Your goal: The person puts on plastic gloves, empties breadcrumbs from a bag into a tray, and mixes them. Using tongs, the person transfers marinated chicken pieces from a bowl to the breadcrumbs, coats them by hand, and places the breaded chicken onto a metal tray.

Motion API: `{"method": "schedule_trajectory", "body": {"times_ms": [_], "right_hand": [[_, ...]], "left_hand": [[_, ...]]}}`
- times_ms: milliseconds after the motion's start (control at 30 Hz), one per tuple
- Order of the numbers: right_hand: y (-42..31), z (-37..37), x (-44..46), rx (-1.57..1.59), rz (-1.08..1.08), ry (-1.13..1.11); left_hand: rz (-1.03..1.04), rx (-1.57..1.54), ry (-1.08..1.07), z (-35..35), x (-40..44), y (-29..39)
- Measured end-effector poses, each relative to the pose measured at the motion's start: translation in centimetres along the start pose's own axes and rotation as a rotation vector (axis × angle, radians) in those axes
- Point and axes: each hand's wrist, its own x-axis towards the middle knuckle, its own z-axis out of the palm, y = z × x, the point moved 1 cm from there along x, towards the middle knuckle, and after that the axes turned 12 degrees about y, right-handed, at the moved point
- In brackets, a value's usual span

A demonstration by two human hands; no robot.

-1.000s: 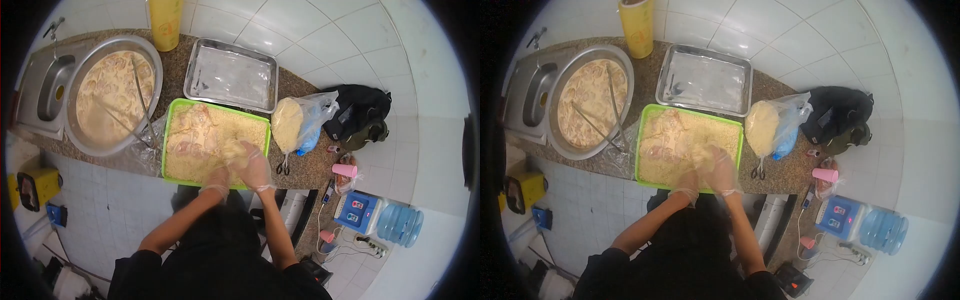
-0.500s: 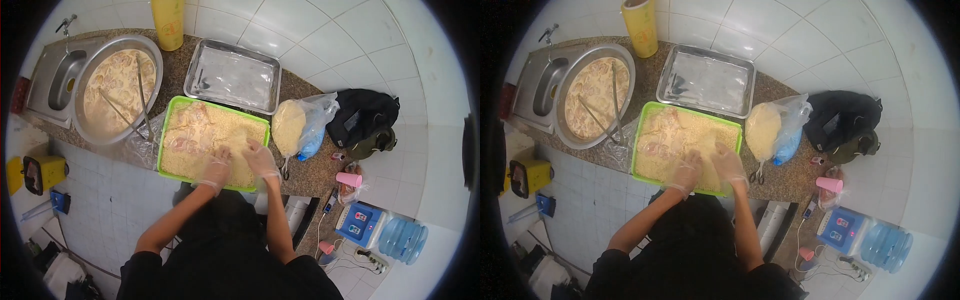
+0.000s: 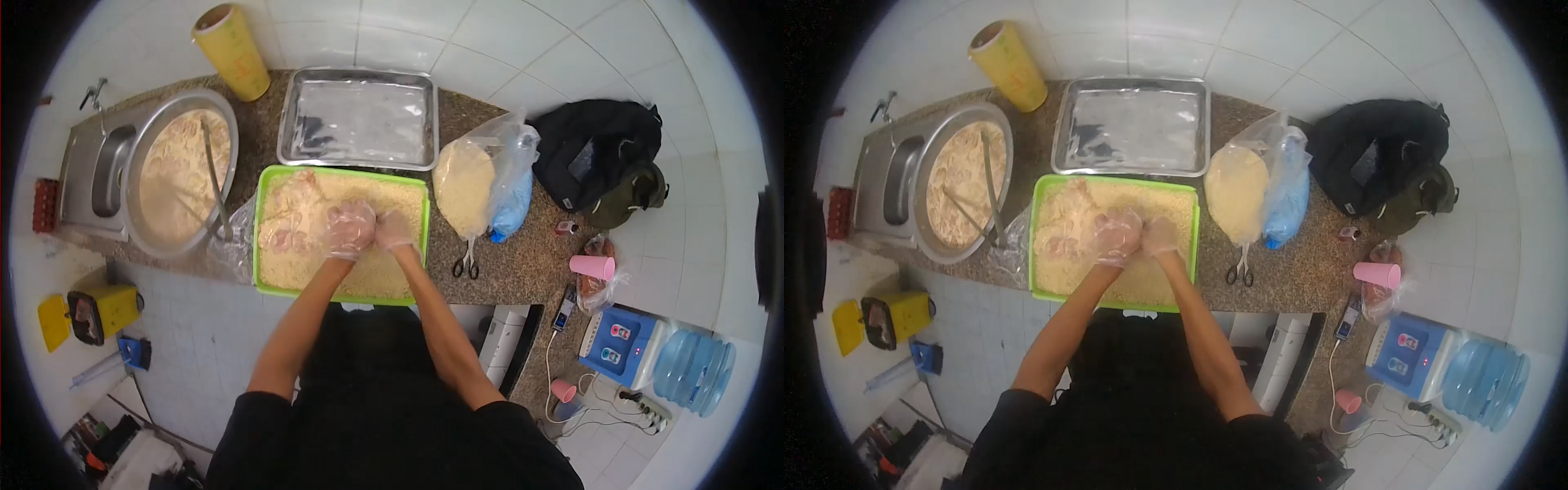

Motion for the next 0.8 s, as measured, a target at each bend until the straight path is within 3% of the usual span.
{"method": "schedule_trajectory", "body": {"times_ms": [67,200,267,367,467,567,700,800], "right_hand": [[0.2,-1.2,-1.6,-0.128,-0.174,0.009],[1.7,-2.5,-4.9,-0.027,-0.166,0.266],[2.7,-2.8,-4.8,-0.052,-0.111,0.339],[2.2,-5.1,-3.9,0.124,-0.279,0.557],[1.1,-5.4,-2.7,-0.122,-0.186,0.431],[1.5,-3.7,-0.6,-0.372,-0.381,0.17],[0.0,-2.7,-0.1,-0.29,-0.337,0.015],[-2.5,-6.2,-2.6,-0.066,-0.375,0.019]], "left_hand": [[0.022,0.068,0.079,-1.4,1.4,0.7],[0.091,0.042,0.263,-2.8,3.4,2.7],[0.061,0.065,0.171,0.6,2.7,2.6],[0.06,0.075,0.031,1.7,3.1,2.5],[0.036,-0.118,0.1,0.6,2.9,2.1],[-0.148,-0.264,0.425,-2.0,2.6,1.5],[-0.35,-0.319,0.79,-5.3,-2.4,-1.4],[-0.481,-0.434,0.788,-8.1,-6.1,-4.0]]}}
